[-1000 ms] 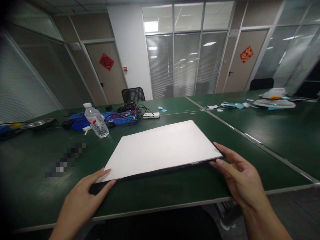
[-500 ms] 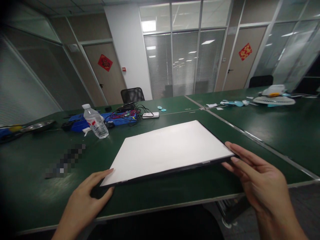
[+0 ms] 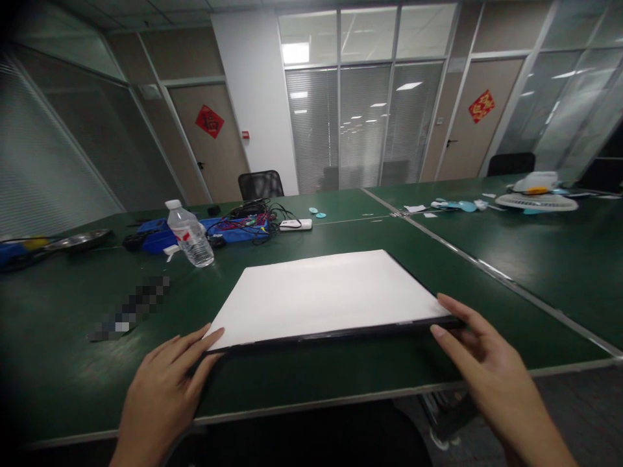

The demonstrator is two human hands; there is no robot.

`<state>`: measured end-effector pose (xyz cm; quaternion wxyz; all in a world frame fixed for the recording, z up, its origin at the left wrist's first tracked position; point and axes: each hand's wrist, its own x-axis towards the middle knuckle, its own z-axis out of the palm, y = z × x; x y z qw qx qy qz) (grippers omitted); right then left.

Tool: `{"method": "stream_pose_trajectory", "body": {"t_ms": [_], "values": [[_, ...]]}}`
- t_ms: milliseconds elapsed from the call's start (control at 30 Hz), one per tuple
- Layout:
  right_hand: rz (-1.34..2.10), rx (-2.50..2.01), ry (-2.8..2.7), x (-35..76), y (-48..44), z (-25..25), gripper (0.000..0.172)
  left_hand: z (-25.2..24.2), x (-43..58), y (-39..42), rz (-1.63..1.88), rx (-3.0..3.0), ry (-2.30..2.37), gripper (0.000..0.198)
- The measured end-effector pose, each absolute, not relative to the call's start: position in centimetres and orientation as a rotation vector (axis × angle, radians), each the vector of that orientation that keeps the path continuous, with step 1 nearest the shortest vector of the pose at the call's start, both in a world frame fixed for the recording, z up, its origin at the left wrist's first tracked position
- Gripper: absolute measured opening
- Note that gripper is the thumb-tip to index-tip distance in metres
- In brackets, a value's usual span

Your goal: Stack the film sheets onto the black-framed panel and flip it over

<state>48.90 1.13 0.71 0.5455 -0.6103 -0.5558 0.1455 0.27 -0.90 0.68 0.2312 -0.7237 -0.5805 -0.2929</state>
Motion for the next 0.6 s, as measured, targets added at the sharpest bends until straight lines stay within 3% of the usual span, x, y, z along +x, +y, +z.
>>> {"method": "stream_pose_trajectory", "body": {"t_ms": [100,200,400,600], "values": [[-0.076,-1.501,-1.405,46.1,0.7,1.5,0.075,0.8,0.4,-1.2,-0.798,-1.976,-1.559,0.036],[-0.367,-1.239,-1.765,42.1,0.6,2.8,0.061,0.8,0.5,-1.5,-0.791,-1.960,-1.534,0.035],[-0.597,-0.784,-2.152,37.4,2.6,3.5,0.028,1.0,0.3,-1.7,-0.848,-1.924,-1.483,0.030],[-0.614,-0.636,-2.107,38.0,3.6,3.4,0.035,0.5,-0.1,-1.7,-1.028,-1.928,-1.502,0.032]]}}
